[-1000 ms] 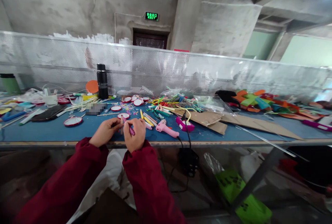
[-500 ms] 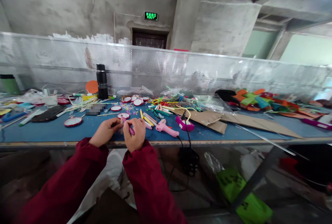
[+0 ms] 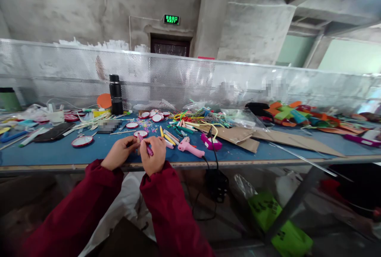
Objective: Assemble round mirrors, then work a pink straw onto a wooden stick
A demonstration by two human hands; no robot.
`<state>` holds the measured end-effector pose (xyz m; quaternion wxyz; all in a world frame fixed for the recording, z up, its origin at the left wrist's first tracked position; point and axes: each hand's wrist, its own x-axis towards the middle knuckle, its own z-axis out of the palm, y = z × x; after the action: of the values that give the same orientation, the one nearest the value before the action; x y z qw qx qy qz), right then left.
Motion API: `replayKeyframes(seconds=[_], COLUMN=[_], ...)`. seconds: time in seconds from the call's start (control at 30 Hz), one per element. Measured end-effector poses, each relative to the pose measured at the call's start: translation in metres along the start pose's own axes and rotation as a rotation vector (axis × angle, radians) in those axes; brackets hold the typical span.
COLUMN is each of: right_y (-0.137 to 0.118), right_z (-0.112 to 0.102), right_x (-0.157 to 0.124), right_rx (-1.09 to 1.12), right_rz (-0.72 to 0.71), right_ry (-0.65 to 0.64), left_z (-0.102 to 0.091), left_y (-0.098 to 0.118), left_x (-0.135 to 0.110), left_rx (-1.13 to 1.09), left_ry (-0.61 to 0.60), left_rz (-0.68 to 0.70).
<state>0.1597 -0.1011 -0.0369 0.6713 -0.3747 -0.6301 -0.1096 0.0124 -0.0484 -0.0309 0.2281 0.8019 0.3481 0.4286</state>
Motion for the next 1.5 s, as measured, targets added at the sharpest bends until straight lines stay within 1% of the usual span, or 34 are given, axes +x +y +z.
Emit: replayKeyframes(seconds=[0.47,0.63,1.5], right_y=[0.0021,0.0024,0.0004], right_z=[0.0015,0.0020,0.0004], right_x=[0.0000,-0.0008,0.0002], right_rx=[-0.001,0.003,-0.009], right_rz=[-0.006,-0.003,-0.003], right_ry=[-0.003,0.017,-0.005], left_z=[-0.0002,-0.0002,-0.0004], left_y=[-0.0005,-0.0018,-0.0009], left_x=[0.0006,0.0006,0.0006], left_rx=[0.013,0.023,0.007], left_ry=[0.000,0.000,0.000], left_rz=[0.004,0.009,0.000])
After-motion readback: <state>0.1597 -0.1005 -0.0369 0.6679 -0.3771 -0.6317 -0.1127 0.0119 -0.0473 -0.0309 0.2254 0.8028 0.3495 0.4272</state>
